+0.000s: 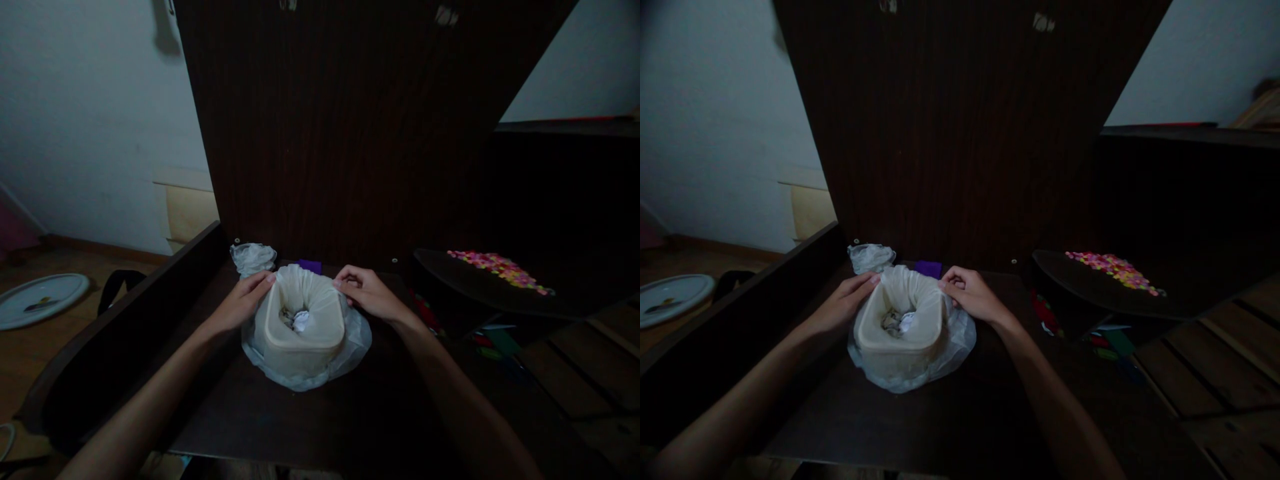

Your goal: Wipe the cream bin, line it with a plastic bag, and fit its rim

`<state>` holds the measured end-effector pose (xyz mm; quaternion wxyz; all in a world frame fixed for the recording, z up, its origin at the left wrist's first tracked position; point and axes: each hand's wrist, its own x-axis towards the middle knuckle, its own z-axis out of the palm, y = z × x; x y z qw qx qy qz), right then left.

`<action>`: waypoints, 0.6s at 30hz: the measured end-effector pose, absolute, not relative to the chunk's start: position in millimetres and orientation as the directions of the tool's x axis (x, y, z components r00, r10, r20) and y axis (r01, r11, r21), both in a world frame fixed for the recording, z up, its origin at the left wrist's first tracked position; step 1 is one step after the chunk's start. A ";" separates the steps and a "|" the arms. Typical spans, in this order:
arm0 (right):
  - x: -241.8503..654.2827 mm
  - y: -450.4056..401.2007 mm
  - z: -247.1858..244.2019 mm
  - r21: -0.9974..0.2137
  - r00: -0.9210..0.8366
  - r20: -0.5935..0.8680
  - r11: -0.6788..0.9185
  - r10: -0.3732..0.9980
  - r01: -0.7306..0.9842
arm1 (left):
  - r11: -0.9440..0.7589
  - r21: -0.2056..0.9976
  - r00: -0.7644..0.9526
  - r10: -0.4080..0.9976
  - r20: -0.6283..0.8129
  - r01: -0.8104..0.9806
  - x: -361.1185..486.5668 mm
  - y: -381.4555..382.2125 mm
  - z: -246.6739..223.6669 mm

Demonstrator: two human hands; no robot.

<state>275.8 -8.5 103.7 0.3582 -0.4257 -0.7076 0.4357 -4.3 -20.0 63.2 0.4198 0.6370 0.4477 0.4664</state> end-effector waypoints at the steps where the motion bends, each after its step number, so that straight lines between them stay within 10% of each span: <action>1: 276.6 -8.9 102.7 -0.919 -0.374 0.140 0.261 0.917 0.294 | -0.244 0.954 0.146 0.964 0.220 0.172 -5.5 -20.3 63.1; 18: 290.2 -22.0 108.5 -0.714 -0.156 0.251 0.291 0.955 0.637 | -0.170 0.950 0.110 0.983 0.145 0.262 -37.0 -30.2 69.5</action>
